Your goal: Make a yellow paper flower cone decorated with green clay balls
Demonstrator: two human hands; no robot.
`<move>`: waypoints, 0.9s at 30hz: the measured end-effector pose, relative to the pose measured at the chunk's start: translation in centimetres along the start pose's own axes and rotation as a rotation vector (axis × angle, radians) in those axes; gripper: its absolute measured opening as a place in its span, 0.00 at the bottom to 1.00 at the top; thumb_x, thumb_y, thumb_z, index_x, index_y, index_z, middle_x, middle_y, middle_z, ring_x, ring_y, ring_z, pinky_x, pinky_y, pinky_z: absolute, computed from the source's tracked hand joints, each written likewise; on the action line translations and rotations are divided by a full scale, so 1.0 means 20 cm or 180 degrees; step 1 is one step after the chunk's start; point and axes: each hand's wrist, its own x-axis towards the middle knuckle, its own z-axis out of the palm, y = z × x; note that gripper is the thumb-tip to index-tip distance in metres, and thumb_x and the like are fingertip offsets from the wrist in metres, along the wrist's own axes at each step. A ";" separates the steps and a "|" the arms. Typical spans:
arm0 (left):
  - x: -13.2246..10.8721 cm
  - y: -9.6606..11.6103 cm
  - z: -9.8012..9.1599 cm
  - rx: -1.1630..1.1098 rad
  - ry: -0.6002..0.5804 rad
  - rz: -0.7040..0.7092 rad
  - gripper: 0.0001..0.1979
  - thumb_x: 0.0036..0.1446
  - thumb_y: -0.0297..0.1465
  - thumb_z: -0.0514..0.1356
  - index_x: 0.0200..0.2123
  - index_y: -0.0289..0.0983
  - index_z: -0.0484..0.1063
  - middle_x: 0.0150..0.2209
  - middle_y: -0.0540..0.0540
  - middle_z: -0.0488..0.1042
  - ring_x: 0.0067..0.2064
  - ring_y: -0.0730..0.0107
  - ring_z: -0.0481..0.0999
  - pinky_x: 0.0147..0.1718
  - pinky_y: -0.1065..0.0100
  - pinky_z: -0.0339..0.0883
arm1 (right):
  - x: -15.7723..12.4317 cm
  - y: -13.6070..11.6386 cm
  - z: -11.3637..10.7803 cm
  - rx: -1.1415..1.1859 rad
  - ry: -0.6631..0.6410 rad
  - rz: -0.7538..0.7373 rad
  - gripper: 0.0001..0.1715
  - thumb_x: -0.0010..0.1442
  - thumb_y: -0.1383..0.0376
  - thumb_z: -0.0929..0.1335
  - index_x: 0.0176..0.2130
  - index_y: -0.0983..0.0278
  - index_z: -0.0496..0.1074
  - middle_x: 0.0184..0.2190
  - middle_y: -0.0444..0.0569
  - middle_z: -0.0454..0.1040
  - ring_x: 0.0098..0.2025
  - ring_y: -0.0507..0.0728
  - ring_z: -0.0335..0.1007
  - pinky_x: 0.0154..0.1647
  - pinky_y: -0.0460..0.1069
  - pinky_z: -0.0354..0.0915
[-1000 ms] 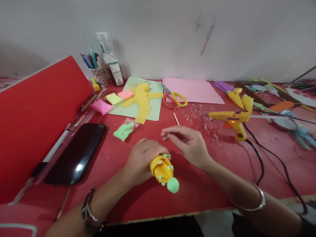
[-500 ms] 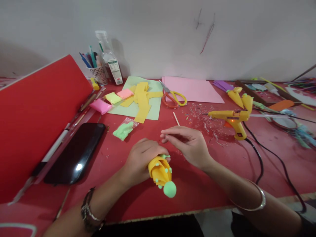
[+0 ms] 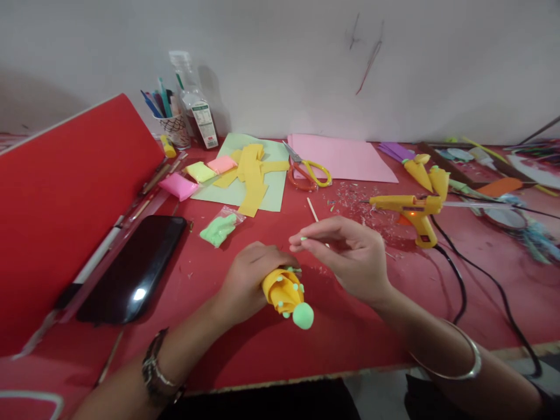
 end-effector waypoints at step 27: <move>0.00 0.00 0.00 0.0491 0.0087 0.0050 0.08 0.56 0.30 0.51 0.29 0.35 0.68 0.24 0.47 0.73 0.23 0.73 0.70 0.20 0.72 0.60 | 0.01 0.00 -0.02 -0.0136 -0.0986 -0.0201 0.02 0.51 0.69 0.67 0.27 0.64 0.70 0.31 0.45 0.66 0.34 0.49 0.64 0.38 0.47 0.63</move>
